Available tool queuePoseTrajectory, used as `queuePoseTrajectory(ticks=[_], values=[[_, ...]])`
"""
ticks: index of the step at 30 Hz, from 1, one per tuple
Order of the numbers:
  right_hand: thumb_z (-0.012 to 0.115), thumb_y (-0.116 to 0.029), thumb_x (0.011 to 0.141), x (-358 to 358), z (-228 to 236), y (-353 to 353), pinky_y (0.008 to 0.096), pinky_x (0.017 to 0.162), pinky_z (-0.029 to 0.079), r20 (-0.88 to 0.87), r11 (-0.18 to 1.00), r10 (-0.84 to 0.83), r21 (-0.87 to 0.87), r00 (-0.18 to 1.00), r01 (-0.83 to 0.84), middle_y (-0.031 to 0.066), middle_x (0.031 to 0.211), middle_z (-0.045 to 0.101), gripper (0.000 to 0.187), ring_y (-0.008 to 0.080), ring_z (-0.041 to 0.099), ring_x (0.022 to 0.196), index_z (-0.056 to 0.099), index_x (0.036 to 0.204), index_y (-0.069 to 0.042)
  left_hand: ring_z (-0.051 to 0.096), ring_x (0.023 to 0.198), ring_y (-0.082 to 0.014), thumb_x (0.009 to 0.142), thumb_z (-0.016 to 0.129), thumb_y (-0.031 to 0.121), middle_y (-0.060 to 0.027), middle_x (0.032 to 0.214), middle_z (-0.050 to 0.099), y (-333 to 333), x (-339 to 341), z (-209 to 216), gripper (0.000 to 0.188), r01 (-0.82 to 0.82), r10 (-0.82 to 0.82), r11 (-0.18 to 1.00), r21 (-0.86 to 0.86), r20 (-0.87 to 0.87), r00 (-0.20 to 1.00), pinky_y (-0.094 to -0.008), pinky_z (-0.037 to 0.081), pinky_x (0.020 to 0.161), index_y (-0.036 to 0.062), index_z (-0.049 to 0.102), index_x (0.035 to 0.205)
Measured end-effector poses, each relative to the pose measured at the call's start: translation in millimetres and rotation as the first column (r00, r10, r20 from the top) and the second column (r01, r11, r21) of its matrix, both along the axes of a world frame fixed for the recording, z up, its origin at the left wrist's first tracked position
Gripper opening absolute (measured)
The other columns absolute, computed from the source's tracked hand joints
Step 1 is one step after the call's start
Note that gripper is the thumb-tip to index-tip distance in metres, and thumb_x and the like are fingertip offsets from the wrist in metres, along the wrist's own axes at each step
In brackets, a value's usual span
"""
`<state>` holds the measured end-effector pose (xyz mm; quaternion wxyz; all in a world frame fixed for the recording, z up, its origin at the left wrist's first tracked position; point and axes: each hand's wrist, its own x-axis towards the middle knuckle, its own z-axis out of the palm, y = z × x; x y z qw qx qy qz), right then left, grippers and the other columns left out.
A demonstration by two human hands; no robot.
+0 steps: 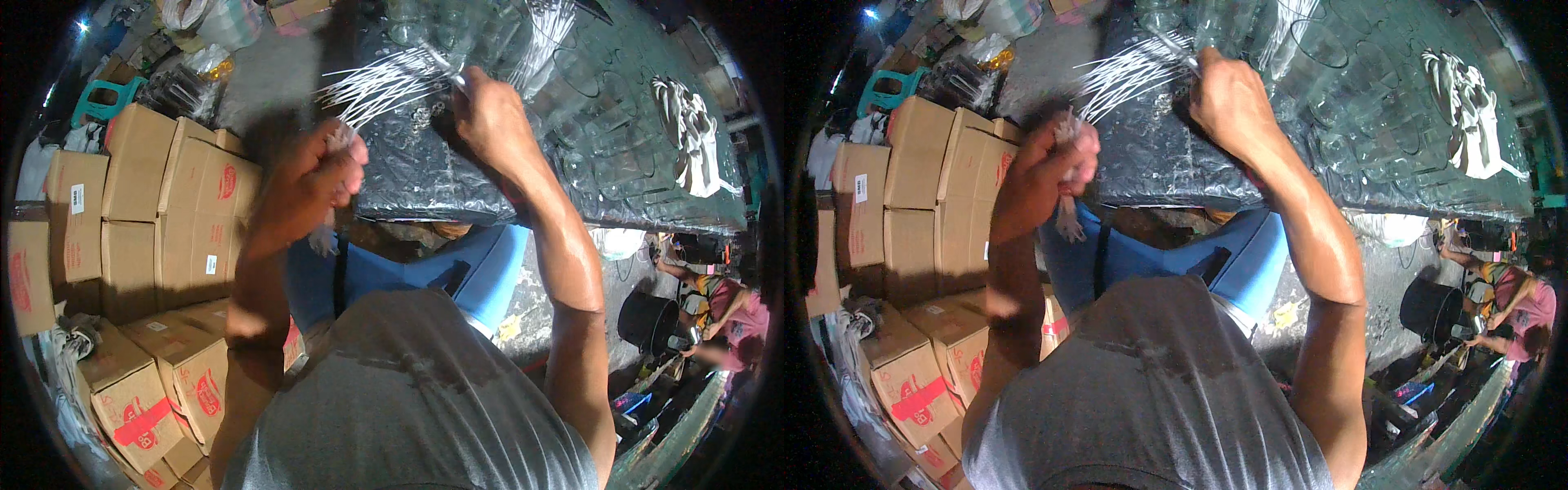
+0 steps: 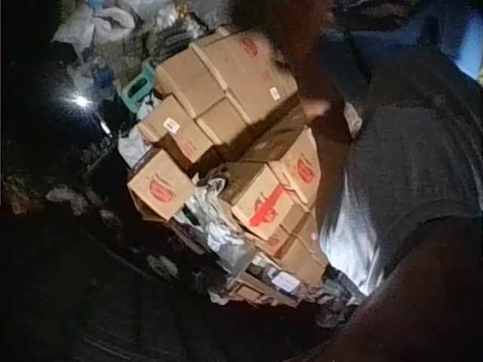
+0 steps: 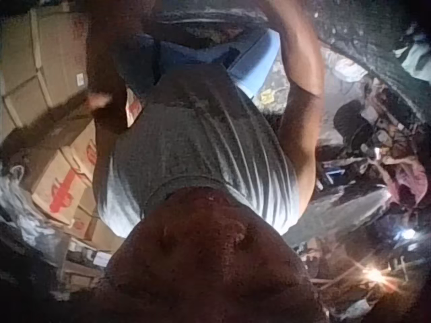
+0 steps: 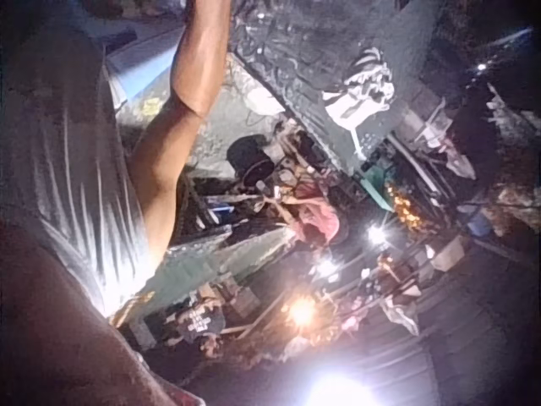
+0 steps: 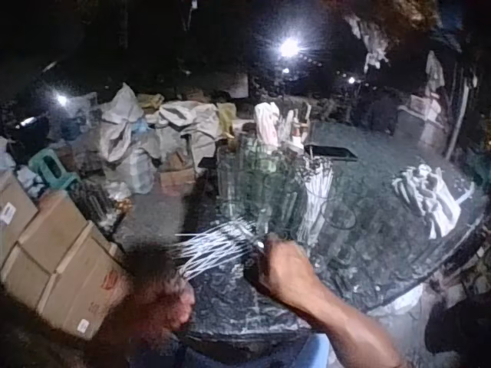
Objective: The person repeatedly picks up white wire-like rods and small metal rings, then uses pliers to attach the rings to the ends of the rods. The person works one at a time, placing finished units on the table. The task continues throughout the clip without visible completion.
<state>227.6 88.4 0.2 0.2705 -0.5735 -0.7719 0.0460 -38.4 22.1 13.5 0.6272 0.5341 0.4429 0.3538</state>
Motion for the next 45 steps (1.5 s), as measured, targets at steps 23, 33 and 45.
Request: queuePoseTrajectory(ticks=[23, 33, 45], values=[[0.073, -0.017, 0.093, 11.1, 31.3, -88.0, 0.0266, 0.064, 0.043, -0.675, 0.952, -0.061, -0.260, 0.735, -0.160, -0.0025, 0.074, 0.059, 0.018, 0.0071, 0.049, 0.070, 0.067, 0.095, 0.000, 0.054, 0.073, -0.0075, 0.098, 0.063, 0.018, 0.0001, 0.080, 0.061, -61.8, -30.4, -50.0, 0.017, 0.201, -0.209, 0.977, -0.074, -0.140, 0.968, -0.0256, 0.045, 0.065, 0.0024, 0.066, 0.103], [0.070, -0.014, 0.094, -9.7, 19.3, -109.1, 0.0311, 0.066, 0.046, -0.647, 0.888, 0.054, -0.318, 0.761, -0.333, 0.0049, 0.073, 0.063, 0.014, 0.0103, 0.055, 0.071, 0.066, 0.093, -0.001, 0.068, 0.079, -0.0154, 0.090, 0.071, 0.010, -0.0105, 0.089, 0.072, -63.5, 9.7, -8.7, 0.015, -0.050, 0.188, 0.875, 0.481, -0.242, 0.952, -0.0305, 0.052, 0.069, -0.0005, 0.069, 0.101], [0.067, -0.005, 0.096, -18.4, -5.0, -108.5, 0.0260, 0.069, 0.051, -0.915, 0.879, -0.101, -0.267, 0.392, -0.396, 0.0039, 0.083, 0.068, 0.015, 0.0100, 0.062, 0.073, 0.066, 0.108, 0.002, 0.063, 0.075, -0.0076, 0.092, 0.069, 0.007, -0.0068, 0.083, 0.072, -49.5, 48.0, -12.9, 0.011, -0.074, 0.104, 0.969, 0.235, -0.117, 0.988, -0.0248, 0.050, 0.066, -0.0038, 0.071, 0.095]])
